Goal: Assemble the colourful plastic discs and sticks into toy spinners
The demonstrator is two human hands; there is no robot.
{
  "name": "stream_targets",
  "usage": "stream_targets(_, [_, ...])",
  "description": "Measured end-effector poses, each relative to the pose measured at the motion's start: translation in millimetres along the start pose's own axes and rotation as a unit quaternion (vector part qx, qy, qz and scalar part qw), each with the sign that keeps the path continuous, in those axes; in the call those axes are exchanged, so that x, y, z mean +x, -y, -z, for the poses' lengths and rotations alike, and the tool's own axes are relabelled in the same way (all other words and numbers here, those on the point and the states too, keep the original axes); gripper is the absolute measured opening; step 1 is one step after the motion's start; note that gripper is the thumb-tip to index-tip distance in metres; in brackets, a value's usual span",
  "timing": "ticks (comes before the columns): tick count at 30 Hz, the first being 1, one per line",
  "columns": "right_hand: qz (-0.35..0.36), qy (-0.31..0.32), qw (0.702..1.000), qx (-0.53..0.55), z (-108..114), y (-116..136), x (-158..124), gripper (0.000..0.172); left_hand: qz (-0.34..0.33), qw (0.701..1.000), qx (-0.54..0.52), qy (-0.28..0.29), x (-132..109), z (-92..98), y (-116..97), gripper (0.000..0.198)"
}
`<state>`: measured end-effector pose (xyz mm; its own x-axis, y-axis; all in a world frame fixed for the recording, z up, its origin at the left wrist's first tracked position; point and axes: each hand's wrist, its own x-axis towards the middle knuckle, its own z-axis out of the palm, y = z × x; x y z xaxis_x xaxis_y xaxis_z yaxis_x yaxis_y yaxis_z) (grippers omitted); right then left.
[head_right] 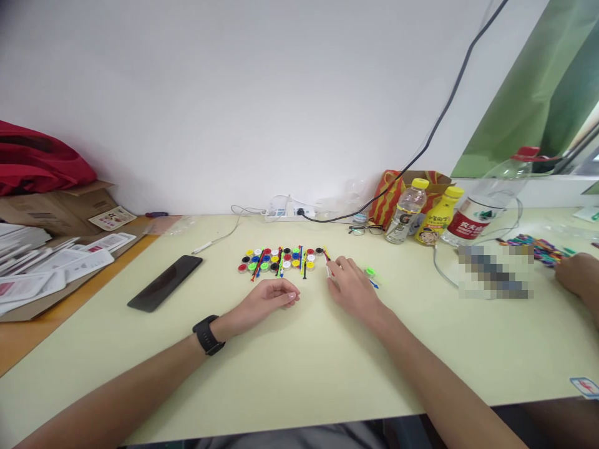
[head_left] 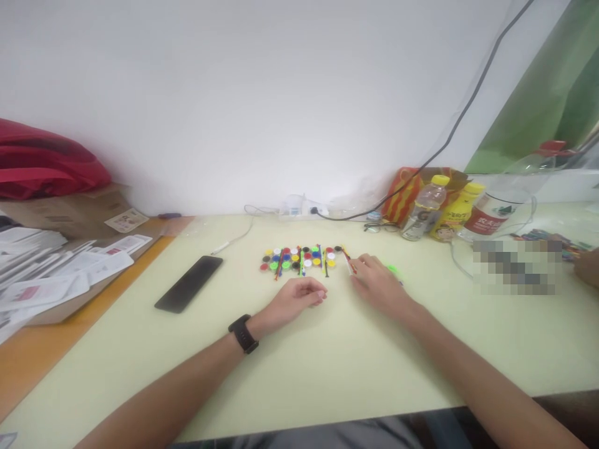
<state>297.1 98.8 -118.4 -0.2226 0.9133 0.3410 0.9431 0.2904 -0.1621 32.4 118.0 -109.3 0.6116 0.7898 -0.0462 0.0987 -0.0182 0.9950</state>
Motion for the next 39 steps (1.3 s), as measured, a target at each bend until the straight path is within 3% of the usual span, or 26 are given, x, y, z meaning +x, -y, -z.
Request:
stream_targets(13, [0.006,0.054,0.997,0.06,-9.2,-3.5,-0.1,0.037,-0.001,1.0,0.015,0.007,-2.9,-2.1,-6.8,0.027])
stream_targets(26, [-0.019,0.064,0.996,0.064,-6.5,-1.9,1.7,0.041,0.001,1.0,0.025,0.009,-2.4,-1.2,-4.9,0.029])
stream_targets(39, [-0.031,-0.001,0.994,0.107,-24.5,-10.4,8.5,0.049,-0.005,1.0,0.023,0.009,-2.2,-2.0,-7.2,0.03])
